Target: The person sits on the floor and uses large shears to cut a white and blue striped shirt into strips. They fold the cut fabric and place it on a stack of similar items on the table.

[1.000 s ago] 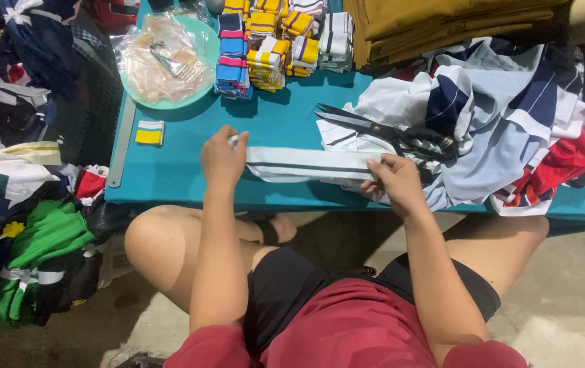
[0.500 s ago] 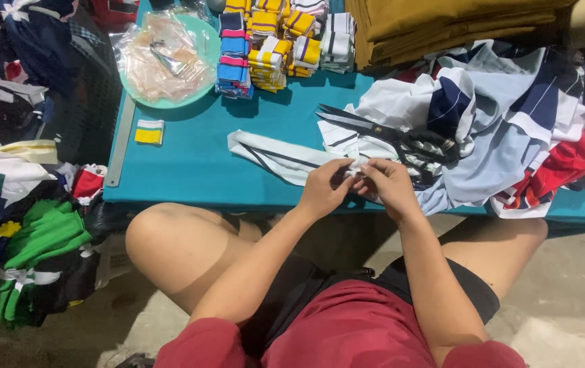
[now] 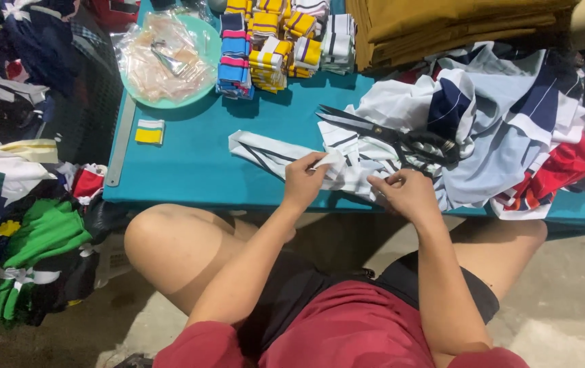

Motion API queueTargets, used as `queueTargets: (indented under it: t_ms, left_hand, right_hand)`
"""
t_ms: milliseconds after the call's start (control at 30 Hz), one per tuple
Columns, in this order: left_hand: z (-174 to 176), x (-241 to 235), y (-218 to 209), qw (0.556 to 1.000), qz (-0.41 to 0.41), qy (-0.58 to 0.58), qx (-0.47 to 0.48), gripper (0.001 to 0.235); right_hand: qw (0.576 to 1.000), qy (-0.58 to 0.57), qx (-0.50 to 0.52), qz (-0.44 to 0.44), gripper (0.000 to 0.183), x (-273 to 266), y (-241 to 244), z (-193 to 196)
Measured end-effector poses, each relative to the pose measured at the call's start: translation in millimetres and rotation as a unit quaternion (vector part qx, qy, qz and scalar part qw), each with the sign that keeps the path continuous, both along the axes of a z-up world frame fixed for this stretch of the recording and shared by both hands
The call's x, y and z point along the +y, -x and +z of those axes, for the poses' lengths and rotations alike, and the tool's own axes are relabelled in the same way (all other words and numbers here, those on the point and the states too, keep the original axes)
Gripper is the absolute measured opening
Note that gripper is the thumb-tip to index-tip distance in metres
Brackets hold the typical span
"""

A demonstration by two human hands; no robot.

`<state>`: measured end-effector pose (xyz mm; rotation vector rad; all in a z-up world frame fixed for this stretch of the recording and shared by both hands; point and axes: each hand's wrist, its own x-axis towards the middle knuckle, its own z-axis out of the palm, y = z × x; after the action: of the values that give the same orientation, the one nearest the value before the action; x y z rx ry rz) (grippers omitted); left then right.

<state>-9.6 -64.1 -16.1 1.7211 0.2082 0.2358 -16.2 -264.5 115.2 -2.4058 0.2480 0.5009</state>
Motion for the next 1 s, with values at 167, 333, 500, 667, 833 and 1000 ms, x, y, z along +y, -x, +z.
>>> queueTargets:
  t_ms: [167, 333, 500, 667, 833, 1000]
  left_hand:
    - [5.5, -12.5, 7.5, 0.994, -0.105, -0.021, 0.022, 0.019]
    - [18.7, -12.1, 11.1, 0.990, -0.134, -0.049, 0.021, 0.019]
    - [21.0, -11.0, 12.2, 0.988, -0.136, -0.071, 0.023, 0.017]
    - [20.2, -12.6, 10.8, 0.988, -0.134, -0.077, 0.016, 0.018]
    - [24.1, -14.7, 9.5, 0.990, -0.119, -0.073, 0.006, 0.019]
    - [15.3, -17.4, 6.2, 0.992, -0.093, -0.080, -0.010, 0.015]
  right_hand:
    - [0.995, -0.097, -0.024, -0.012, 0.043, -21.0, -16.7, -60.3]
    - [0.962, -0.270, 0.006, -0.050, 0.043, -40.9, -22.8, -66.2]
    - [0.949, -0.305, -0.039, -0.063, 0.020, -46.0, -21.6, -57.9]
    - [0.956, -0.287, 0.026, -0.043, 0.026, -57.7, -23.6, -57.9]
    - [0.954, -0.297, 0.038, -0.033, 0.035, -62.3, -20.2, -39.9]
    - [0.943, -0.325, 0.005, -0.073, 0.023, -77.8, -26.9, -82.0]
